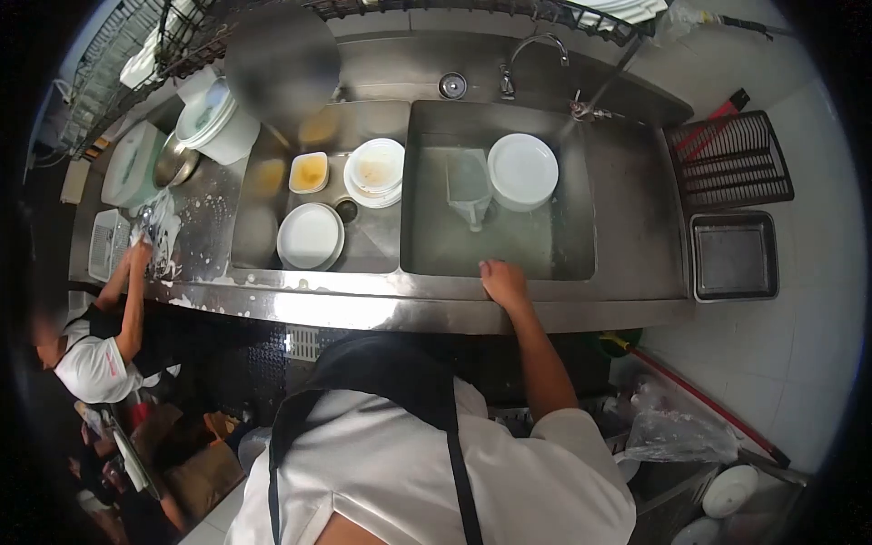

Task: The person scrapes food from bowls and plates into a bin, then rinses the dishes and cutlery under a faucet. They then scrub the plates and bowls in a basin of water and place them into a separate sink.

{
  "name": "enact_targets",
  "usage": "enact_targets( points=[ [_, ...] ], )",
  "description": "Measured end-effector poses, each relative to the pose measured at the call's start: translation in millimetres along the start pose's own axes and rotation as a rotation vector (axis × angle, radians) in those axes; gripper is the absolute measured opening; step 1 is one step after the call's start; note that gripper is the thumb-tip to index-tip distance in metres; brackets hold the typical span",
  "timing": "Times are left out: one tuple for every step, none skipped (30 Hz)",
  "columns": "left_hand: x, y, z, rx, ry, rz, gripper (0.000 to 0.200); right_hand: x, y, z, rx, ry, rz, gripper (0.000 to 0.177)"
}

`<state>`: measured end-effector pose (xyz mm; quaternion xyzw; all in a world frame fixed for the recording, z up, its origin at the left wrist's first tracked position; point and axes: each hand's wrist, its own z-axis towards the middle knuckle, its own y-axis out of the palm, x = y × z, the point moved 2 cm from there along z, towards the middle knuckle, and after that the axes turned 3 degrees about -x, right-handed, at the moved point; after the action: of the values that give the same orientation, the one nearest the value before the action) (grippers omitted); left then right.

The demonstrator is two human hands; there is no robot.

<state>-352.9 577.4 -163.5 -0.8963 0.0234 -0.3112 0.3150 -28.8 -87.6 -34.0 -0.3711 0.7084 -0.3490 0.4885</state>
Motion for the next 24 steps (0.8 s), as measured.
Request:
enact_targets(
  points=[
    [4.8,-4.6,1.9,0.036,0.027,0.093,0.029,5.7,-8.3,-6.4,0.052,0.063,0.003,0.034],
    [12.8,-11.1,4.2,0.110,0.084,0.187,0.028,8.0,-16.6,-10.5,0.104,0.123,0.005,0.033],
    [23.6,-17.7,6.0,0.195,0.149,0.274,0.028,8.9,-19.0,-12.9,0.102,0.143,0.039,0.033],
    [37.9,-28.9,11.0,0.300,0.226,0.346,0.028,8.9,-20.6,-11.6,0.105,0.162,0.077,0.033],
    [59.9,-35.8,15.2,0.457,0.345,0.366,0.028,8.1,-21.7,-8.2,0.113,0.181,0.115,0.033],
    [91.6,-44.8,12.6,0.574,0.433,0.362,0.027,6.2,-20.6,-5.7,0.057,0.184,0.080,0.032],
    [148.6,-45.9,-2.4,0.627,0.499,0.333,0.029,3.6,-19.3,-2.9,-0.001,0.185,0.040,0.031],
    [207.7,-46.7,-19.1,0.680,0.565,0.308,0.030,-0.2,-19.4,-0.4,-0.064,0.186,-0.006,0.029],
    [256.4,-44.8,-28.0,0.680,0.684,0.291,0.030,-1.7,-18.4,4.2,-0.035,0.208,0.024,0.029],
    [295.5,-39.5,-30.2,0.680,0.799,0.273,0.030,-2.3,-13.6,10.4,-0.008,0.227,0.053,0.028],
    [324.5,-30.5,-24.3,0.652,0.865,0.273,0.029,-3.1,-6.3,16.3,0.018,0.249,0.084,0.029],
    [349.6,-21.7,-17.8,0.621,0.931,0.271,0.028,-1.6,-0.3,25.2,0.046,0.256,0.157,0.031],
    [371.0,-11.4,-13.2,0.518,0.971,0.261,0.027,2.9,5.8,36.8,0.070,0.262,0.230,0.033],
    [387.2,-4.0,-11.9,0.421,1.005,0.250,0.027,5.5,13.8,48.6,0.089,0.262,0.303,0.036],
    [399.0,2.3,-12.3,0.372,1.020,0.248,0.027,10.7,24.0,61.4,0.090,0.320,0.459,0.042],
    [407.8,9.4,-13.2,0.326,1.035,0.241,0.027,18.9,33.4,77.6,0.090,0.375,0.614,0.048],
    [413.2,12.9,-16.8,0.292,1.003,0.225,0.027,26.7,39.4,96.3,0.085,0.429,0.764,0.054],
    [411.7,11.0,-20.4,0.319,0.984,0.214,0.027,31.0,41.1,115.7,0.123,0.421,0.618,0.059],
    [406.3,8.4,-27.4,0.340,0.962,0.214,0.027,36.0,46.0,134.1,0.155,0.416,0.476,0.064],
    [399.8,8.8,-32.8,0.362,0.945,0.219,0.027,42.3,52.2,153.7,0.188,0.408,0.340,0.069],
    [384.8,4.4,-37.2,0.417,0.908,0.224,0.026,60.0,70.4,180.7,0.142,0.465,0.366,0.076],
    [370.4,-0.2,-43.9,0.435,0.832,0.164,0.026,52.3,75.5,193.8,0.139,0.509,0.397,0.075],
    [357.3,-6.3,-54.7,0.452,0.756,0.199,0.026,46.9,78.7,206.0,0.136,0.554,0.428,0.075],
    [338.3,-14.6,-64.7,0.482,0.706,0.260,0.026,41.7,81.3,221.0,0.136,0.591,0.459,0.074]
  ],
)
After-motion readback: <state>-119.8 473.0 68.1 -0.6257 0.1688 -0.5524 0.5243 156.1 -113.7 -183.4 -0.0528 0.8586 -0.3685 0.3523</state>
